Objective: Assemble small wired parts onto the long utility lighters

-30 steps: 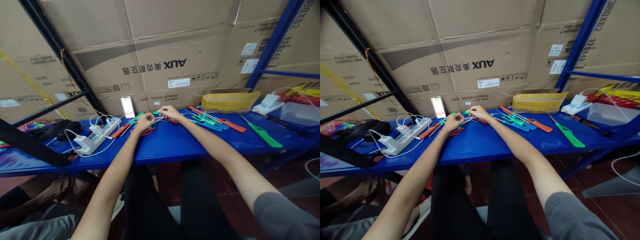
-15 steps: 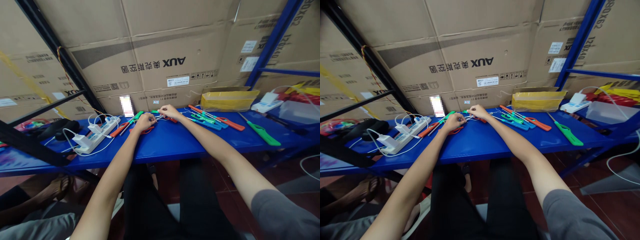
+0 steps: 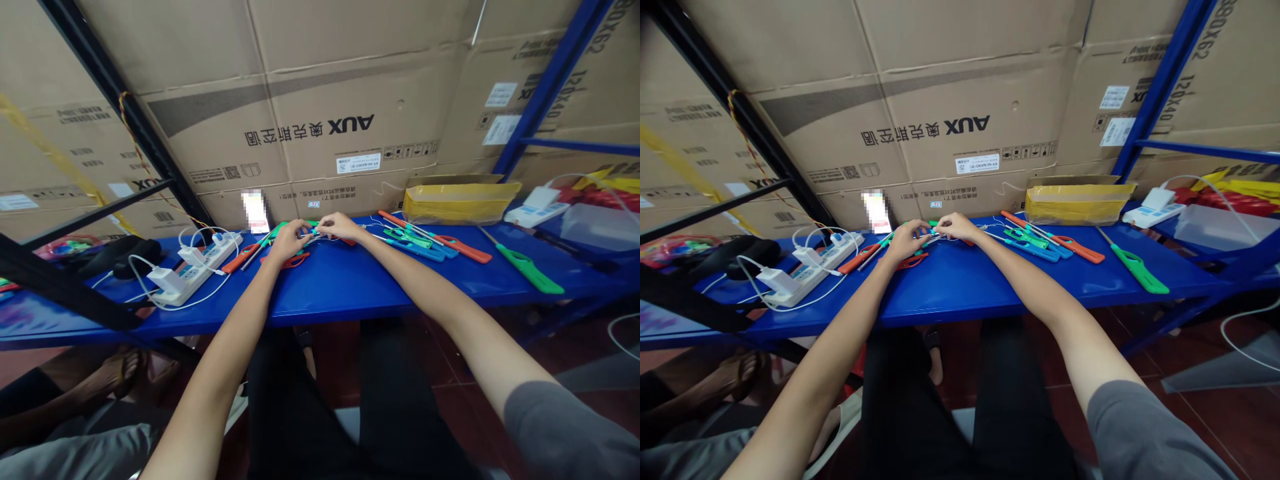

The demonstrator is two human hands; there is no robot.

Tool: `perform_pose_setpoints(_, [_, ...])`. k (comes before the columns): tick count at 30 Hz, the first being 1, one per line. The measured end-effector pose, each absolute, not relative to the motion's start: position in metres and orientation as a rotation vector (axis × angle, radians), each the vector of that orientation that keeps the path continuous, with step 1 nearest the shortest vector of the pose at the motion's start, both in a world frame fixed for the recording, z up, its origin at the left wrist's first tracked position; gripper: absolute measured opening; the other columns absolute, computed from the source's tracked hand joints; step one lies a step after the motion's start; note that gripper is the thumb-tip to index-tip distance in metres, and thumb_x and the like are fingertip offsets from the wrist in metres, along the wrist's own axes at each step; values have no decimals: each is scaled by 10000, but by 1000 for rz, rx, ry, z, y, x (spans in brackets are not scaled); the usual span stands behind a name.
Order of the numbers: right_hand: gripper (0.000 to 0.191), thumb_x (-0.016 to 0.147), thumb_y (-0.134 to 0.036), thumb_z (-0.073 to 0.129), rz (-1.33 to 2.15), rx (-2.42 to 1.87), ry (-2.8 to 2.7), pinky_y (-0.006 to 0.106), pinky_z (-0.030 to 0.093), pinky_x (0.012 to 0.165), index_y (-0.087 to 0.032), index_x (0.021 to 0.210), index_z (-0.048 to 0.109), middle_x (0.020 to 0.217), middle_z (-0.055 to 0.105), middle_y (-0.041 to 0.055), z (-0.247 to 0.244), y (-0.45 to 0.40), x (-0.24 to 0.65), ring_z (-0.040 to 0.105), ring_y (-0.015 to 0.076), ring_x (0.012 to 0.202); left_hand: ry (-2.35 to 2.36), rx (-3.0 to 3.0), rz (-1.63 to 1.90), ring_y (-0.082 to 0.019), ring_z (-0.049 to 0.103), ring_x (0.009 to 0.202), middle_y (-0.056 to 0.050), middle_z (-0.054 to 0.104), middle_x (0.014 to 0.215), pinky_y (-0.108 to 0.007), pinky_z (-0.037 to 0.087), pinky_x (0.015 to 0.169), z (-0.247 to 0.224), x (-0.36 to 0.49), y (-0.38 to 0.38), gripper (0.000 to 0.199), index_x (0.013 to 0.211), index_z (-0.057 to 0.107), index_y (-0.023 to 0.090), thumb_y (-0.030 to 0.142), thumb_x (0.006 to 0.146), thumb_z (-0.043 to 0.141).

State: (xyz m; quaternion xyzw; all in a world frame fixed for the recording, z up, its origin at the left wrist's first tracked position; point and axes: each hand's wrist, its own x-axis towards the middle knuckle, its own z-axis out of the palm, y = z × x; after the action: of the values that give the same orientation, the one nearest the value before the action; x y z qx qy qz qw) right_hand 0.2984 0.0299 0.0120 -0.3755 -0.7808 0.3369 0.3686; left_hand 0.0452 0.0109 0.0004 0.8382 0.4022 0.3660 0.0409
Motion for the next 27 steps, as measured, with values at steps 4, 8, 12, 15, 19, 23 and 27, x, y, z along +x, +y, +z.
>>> perform_pose_setpoints(4, [221, 929, -399, 911, 923, -887, -2012, 301, 575, 733, -184, 965, 874, 879, 845, 56, 10, 32, 299, 727, 179, 721, 1208, 2570, 1113, -209, 738, 814, -36, 831, 968, -316, 577, 834, 1, 46, 11, 164, 1128, 858, 214, 241, 970, 825])
perform_pose_setpoints(8, [245, 897, -400, 939, 915, -877, -2029, 296, 562, 715, -181, 992, 883, 828, 826, 47, 7, 38, 300, 712, 182, 717, 1218, 2556, 1103, -214, 744, 802, -49, 853, 978, -319, 588, 831, 2, 47, 9, 117, 1050, 874, 213, 279, 972, 818])
perform_pose_setpoints(12, [261, 883, -404, 934, 858, -843, -2060, 293, 550, 729, -182, 1013, 894, 786, 807, 32, 4, 44, 301, 708, 187, 724, 1206, 2550, 1112, -217, 746, 808, -59, 866, 995, -321, 595, 835, 3, 47, 6, 160, 1054, 890, 212, 343, 992, 823])
perform_pose_setpoints(15, [265, 876, -389, 924, 819, -824, -2068, 288, 539, 734, -177, 1033, 899, 807, 817, 37, 3, 46, 300, 705, 186, 737, 1201, 2553, 1131, -221, 749, 820, -64, 865, 985, -327, 597, 849, 4, 47, 6, 164, 1036, 888, 212, 335, 1026, 780])
perform_pose_setpoints(19, [256, 857, -356, 909, 766, -836, -2075, 282, 513, 722, -166, 1027, 897, 821, 822, 41, 4, 44, 298, 700, 188, 751, 1213, 2563, 1131, -229, 750, 809, -61, 853, 944, -340, 590, 851, 4, 46, 8, 148, 1020, 878, 215, 322, 1026, 777])
perform_pose_setpoints(23, [243, 844, -351, 906, 708, -823, -2081, 286, 510, 743, -169, 1003, 890, 858, 838, 46, 6, 40, 298, 709, 196, 791, 1217, 2578, 1118, -237, 754, 820, -62, 854, 952, -350, 586, 856, 4, 46, 8, 141, 1007, 875, 220, 319, 1023, 776])
perform_pose_setpoints(27, [227, 855, -347, 892, 664, -811, -2086, 290, 507, 760, -170, 996, 886, 870, 846, 50, 7, 36, 298, 712, 199, 808, 1222, 2599, 1111, -249, 760, 851, -70, 860, 967, -361, 591, 872, 5, 45, 8, 155, 996, 880, 228, 335, 1035, 774])
